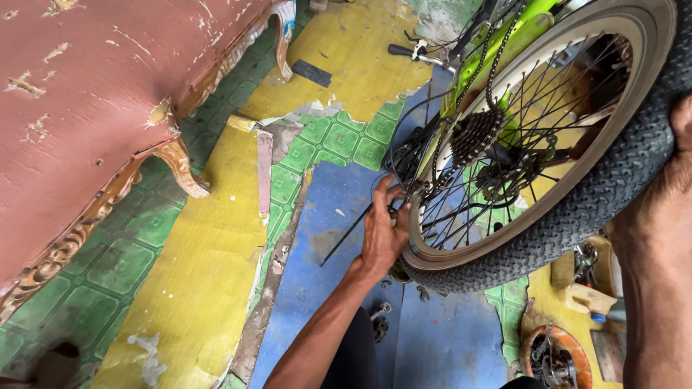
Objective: The person adjusts the rear derailleur and chain on a bicycle using a screwdriver and pliers. They rotate the wheel to test the chain movement and make fine adjustments to the derailleur mechanism.
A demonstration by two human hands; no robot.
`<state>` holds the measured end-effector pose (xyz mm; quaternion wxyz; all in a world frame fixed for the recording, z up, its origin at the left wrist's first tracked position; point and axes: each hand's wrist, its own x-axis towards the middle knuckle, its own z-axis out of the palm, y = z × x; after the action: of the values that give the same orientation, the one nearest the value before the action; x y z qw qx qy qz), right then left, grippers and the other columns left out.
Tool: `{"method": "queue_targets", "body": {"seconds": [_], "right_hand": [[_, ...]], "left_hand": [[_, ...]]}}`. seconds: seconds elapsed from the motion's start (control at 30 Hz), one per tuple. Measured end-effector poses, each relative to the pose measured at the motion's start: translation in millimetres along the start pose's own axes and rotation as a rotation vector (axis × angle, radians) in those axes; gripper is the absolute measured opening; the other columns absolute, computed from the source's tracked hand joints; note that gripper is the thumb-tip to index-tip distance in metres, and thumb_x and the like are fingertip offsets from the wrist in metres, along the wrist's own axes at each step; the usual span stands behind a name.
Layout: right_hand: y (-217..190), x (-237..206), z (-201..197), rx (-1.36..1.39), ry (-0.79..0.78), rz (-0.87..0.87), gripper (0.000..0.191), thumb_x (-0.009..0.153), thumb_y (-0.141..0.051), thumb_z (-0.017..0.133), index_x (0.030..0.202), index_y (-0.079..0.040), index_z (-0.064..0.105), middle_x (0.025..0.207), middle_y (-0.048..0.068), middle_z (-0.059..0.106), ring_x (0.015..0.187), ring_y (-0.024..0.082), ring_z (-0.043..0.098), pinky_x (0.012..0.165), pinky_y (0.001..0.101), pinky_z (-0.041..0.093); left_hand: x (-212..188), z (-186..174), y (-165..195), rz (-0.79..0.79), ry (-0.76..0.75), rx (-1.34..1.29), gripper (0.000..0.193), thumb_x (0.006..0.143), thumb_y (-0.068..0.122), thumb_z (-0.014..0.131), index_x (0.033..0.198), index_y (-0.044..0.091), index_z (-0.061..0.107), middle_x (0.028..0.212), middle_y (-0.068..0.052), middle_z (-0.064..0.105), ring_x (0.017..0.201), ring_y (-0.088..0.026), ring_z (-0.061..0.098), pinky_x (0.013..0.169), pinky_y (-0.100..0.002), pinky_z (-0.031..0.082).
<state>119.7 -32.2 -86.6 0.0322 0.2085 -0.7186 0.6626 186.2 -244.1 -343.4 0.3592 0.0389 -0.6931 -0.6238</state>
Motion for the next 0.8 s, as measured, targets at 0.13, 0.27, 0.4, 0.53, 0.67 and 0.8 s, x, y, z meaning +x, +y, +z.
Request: {"method": "queue_targets", "body": {"seconds": [0.13,0.27,0.4,0.53,0.67,0.8], "right_hand": [[1,-2,-1,0.034,-0.007,0.002,0.062,0.115,-0.060,0.048,0.123,0.000,0.058,0.095,0.012,0.060,0.084,0.025,0.063,0.075,0.0398,0.055],[-5,-6,2,-0.035,0.025,-0.019,0.064,0.114,-0.065,0.046,0.124,-0.002,0.057,0.095,0.011,0.061,0.082,0.024,0.064,0.076,0.0403,0.059],[-12,-7,10,-0.035,-0.016,-0.070,0.063,0.114,-0.061,0.044,0.126,0.000,0.057,0.095,0.012,0.061,0.084,0.026,0.066,0.079,0.0405,0.060],[-15,-8,12,-0.072,-0.040,-0.105,0.064,0.113,-0.061,0.043,0.125,0.000,0.057,0.095,0.013,0.062,0.084,0.026,0.066,0.079,0.0392,0.060],[-11,-6,6,-0.073,-0.029,-0.072,0.063,0.115,-0.062,0.046,0.123,-0.001,0.056,0.094,0.012,0.059,0.084,0.025,0.066,0.080,0.0399,0.059],[4,-3,-4,0.030,-0.036,-0.017,0.066,0.113,-0.065,0.046,0.125,-0.001,0.055,0.098,0.012,0.060,0.089,0.025,0.065,0.082,0.0405,0.059]], "left_hand": [[4,5,0,-0.067,0.041,-0.008,0.064,0.090,-0.006,0.066,0.143,0.006,0.032,0.121,-0.030,0.070,0.106,-0.041,0.073,0.077,-0.046,0.063],[8,14,3,-0.112,0.059,0.019,0.061,0.088,-0.007,0.064,0.141,0.004,0.034,0.115,-0.026,0.074,0.091,-0.038,0.076,0.074,-0.045,0.063],[10,12,4,-0.238,0.037,-0.054,0.059,0.087,-0.006,0.062,0.140,0.004,0.037,0.112,-0.023,0.075,0.080,-0.030,0.078,0.065,-0.038,0.063],[17,9,1,-0.274,0.015,-0.154,0.053,0.087,-0.007,0.061,0.137,0.003,0.048,0.110,-0.019,0.075,0.089,-0.023,0.077,0.058,-0.031,0.065],[21,4,4,-0.200,-0.045,-0.207,0.056,0.086,-0.009,0.064,0.139,0.005,0.052,0.109,-0.015,0.071,0.095,-0.021,0.071,0.060,-0.029,0.059],[21,-9,13,-0.235,-0.110,-0.143,0.053,0.092,-0.003,0.066,0.142,0.010,0.053,0.111,-0.010,0.071,0.094,-0.016,0.069,0.057,-0.028,0.052]]}}
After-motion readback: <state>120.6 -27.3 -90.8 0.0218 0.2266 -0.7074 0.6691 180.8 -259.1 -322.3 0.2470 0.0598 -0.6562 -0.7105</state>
